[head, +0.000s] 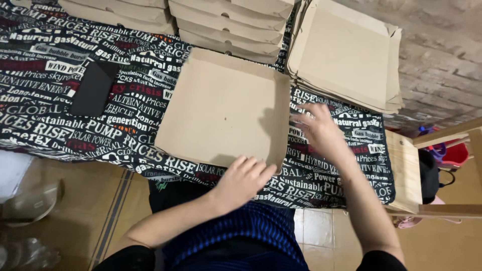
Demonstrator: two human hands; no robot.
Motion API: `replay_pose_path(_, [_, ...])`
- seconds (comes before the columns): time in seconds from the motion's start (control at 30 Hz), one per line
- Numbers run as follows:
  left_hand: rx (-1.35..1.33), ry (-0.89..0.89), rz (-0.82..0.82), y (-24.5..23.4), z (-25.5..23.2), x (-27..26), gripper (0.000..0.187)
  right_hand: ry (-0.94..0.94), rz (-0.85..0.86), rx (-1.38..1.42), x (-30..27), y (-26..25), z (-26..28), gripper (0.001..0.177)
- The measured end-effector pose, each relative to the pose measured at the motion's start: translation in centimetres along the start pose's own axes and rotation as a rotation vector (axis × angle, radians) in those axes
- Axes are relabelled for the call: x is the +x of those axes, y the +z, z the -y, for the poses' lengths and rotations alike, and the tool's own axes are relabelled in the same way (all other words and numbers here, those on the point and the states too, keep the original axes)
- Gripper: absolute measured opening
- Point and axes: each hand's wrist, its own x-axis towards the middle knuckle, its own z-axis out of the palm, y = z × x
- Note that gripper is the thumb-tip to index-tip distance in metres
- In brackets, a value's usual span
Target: The person folds cardboard sheets to assemble pizza boxes and stacks them on a table.
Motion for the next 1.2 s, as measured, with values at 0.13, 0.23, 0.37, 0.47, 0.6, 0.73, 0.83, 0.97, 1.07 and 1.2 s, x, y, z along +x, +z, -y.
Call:
replay_pose_path(0.13, [0.054, -0.051, 0.000, -0.3, 3.5, 0.9, 0.034, 0.060, -0.001, -0.061, 3.0, 1.2, -10.6, 0.030])
replay_pose_path(0.23, [0.037, -0.096, 0.056, -1.5, 5.7, 1.0, 0.029, 0.156, -0.047, 0.061, 4.5, 4.1, -19.9, 0.033])
replay_pose_path(0.37, [0.047, -0.169, 0.158, -2.8, 8.5, 0.4, 0.034, 0.253, -0.057, 0.171, 5.5, 5.8, -24.5, 0.033])
replay_pose_path(0.47, [0.107, -0.168, 0.136, -2.1, 9.1, -0.4, 0.035, 0.258, -0.047, 0.194, 5.4, 4.7, -23.5, 0.034])
replay_pose_path(0.6, [0.082, -0.155, -0.017, -1.0, 9.0, -0.8, 0.026, 0.279, 0.022, 0.208, 4.8, 3.7, -22.6, 0.045])
replay_pose_path(0.73, [-0.028, -0.154, 0.035, -1.7, 8.4, -0.3, 0.034, 0.270, 0.009, 0.129, 4.3, 4.2, -24.2, 0.050])
replay_pose_path(0.83, [-0.004, -0.138, 0.027, -1.7, 8.1, -0.2, 0.034, 0.243, -0.033, 0.016, 3.9, 6.9, -26.5, 0.042])
replay_pose_path(0.97, [-0.027, -0.165, -0.006, -1.9, 8.0, -0.3, 0.023, 0.180, -0.093, -0.214, 3.5, 11.5, -30.8, 0.038])
replay_pose_path(1.07, [-0.041, -0.178, -0.042, -1.9, 8.0, -0.3, 0.020, 0.244, -0.053, -0.137, 3.6, 9.5, -29.0, 0.048])
replay_pose_path(1.2, [-0.061, -0.194, -0.061, -2.1, 8.0, -0.3, 0.019, 0.371, 0.093, -0.014, 3.2, 6.6, -27.4, 0.065])
